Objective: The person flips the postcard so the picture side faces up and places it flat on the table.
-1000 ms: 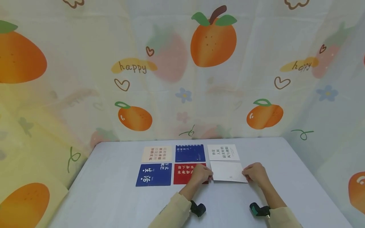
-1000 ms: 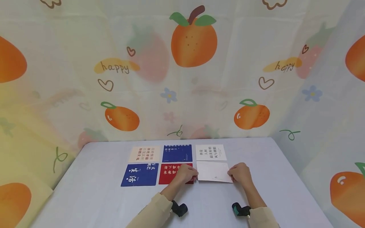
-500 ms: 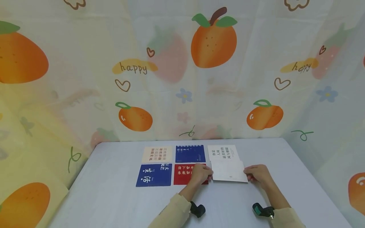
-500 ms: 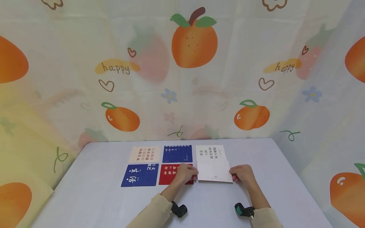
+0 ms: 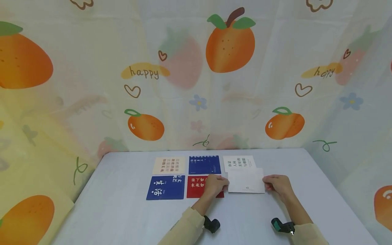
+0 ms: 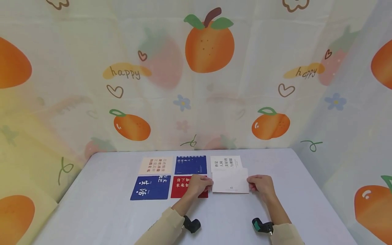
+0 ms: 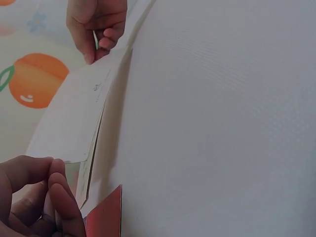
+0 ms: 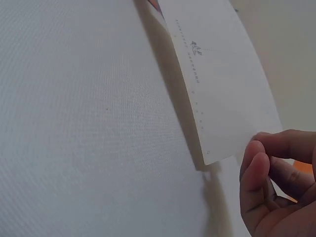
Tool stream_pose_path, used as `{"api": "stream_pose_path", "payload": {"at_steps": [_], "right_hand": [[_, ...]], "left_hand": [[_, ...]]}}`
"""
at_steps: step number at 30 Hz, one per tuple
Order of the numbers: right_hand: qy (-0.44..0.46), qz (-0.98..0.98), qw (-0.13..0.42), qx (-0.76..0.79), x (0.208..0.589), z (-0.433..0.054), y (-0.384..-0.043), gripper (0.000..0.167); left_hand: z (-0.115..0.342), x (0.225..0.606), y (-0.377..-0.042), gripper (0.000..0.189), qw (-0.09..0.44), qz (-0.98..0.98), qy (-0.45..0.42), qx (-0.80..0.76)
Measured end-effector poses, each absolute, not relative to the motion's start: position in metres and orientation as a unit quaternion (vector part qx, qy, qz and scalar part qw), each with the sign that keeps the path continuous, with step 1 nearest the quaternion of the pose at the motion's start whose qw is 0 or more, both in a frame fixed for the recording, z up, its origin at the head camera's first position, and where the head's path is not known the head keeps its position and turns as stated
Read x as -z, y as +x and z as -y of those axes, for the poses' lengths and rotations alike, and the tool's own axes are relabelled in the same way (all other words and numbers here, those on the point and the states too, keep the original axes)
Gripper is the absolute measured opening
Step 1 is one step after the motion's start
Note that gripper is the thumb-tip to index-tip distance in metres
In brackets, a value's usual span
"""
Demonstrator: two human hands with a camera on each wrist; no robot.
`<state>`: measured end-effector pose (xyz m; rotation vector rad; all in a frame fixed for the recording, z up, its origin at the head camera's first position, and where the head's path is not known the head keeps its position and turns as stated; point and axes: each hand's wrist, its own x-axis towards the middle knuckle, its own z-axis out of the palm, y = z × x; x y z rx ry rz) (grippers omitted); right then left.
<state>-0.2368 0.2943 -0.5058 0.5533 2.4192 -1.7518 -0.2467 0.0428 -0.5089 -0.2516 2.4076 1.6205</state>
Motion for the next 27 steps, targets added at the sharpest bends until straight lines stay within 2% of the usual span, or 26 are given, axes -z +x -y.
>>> {"api": "stream_pose_path", "payload": {"at_steps": [13,27], "right_hand": [[0.171,-0.783,0.037,0.597,0.5029,-0.2951,-0.2374,0.034],[0.169,-0.774,0.027,0.610,0.4999,-0.2951,-0.2356,0.035]], "left_hand": [[-0.0381,0.5083,-0.2496,0.017,0.138,-0.773,-0.082,-0.614],[-0.0378,0.5066,-0.2490,0.018,0.140,-0.759,-0.076,-0.631]]}}
